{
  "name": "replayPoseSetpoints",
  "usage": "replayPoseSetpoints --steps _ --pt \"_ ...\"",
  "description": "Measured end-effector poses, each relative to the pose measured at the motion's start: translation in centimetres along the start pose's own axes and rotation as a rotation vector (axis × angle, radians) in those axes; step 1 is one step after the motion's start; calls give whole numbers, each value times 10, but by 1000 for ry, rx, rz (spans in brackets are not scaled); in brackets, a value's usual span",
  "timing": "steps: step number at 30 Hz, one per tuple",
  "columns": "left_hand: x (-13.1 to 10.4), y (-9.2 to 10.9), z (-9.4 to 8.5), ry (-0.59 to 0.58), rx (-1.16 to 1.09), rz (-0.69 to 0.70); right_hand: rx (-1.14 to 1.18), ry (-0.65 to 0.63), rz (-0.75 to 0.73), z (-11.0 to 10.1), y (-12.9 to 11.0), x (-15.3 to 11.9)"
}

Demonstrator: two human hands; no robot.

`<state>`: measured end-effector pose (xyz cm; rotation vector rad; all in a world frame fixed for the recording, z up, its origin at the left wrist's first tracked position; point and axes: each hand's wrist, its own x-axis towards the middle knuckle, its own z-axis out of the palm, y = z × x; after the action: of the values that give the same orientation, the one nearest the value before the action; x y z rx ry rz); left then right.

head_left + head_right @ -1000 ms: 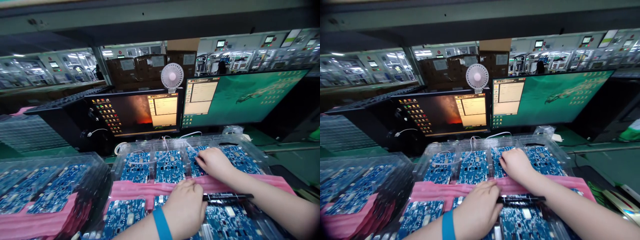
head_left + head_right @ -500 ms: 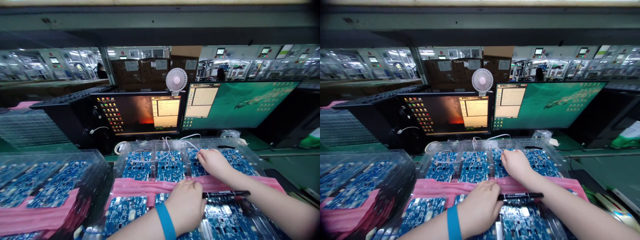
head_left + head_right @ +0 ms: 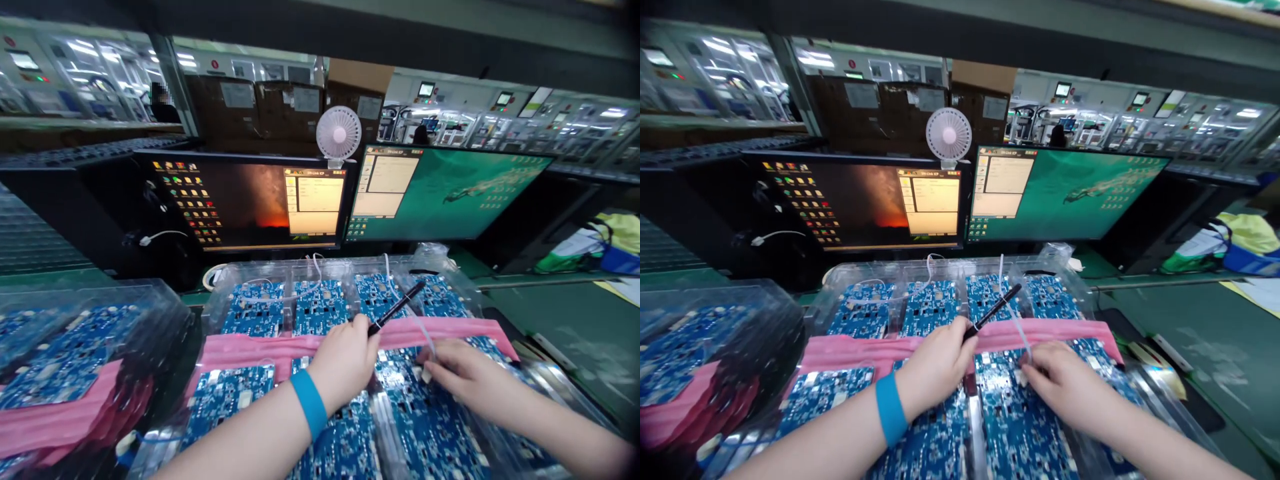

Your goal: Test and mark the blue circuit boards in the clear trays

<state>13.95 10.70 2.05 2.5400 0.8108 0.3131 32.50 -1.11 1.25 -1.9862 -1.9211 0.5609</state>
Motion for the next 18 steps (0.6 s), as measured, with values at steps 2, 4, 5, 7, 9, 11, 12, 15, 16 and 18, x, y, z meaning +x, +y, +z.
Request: replayPoseSetpoints --steps 2,4,5,7,9,11,12,15,16,18 --pt "1 0 1 -3 22 6 -3 3 -9 6 -6 -4" --pt "1 -1 2 -3 36 11 -25 14 -14 7 -9 -4" --pt "1 -1 2 -1 41 14 -33 20 -13 7 -9 -3" --pt "2 -2 3 0 56 19 -40 12 -10 6 -10 -2" --pt "2 -3 4 0 73 26 -51 6 -7 6 -12 -2" --pt "2 -3 5 -4 82 26 -64 0 -8 7 -16 -3" --pt "2 -3 5 -8 83 23 -69 -2 -11 8 -18 -4" --pt "3 -3 5 -14 80 14 -83 -1 -29 11 -21 -4" --pt "4 -3 5 -12 80 14 -87 1 -37 11 -22 -4" --pt "4 -3 5 -5 74 19 -100 3 -55 12 -22 -4"
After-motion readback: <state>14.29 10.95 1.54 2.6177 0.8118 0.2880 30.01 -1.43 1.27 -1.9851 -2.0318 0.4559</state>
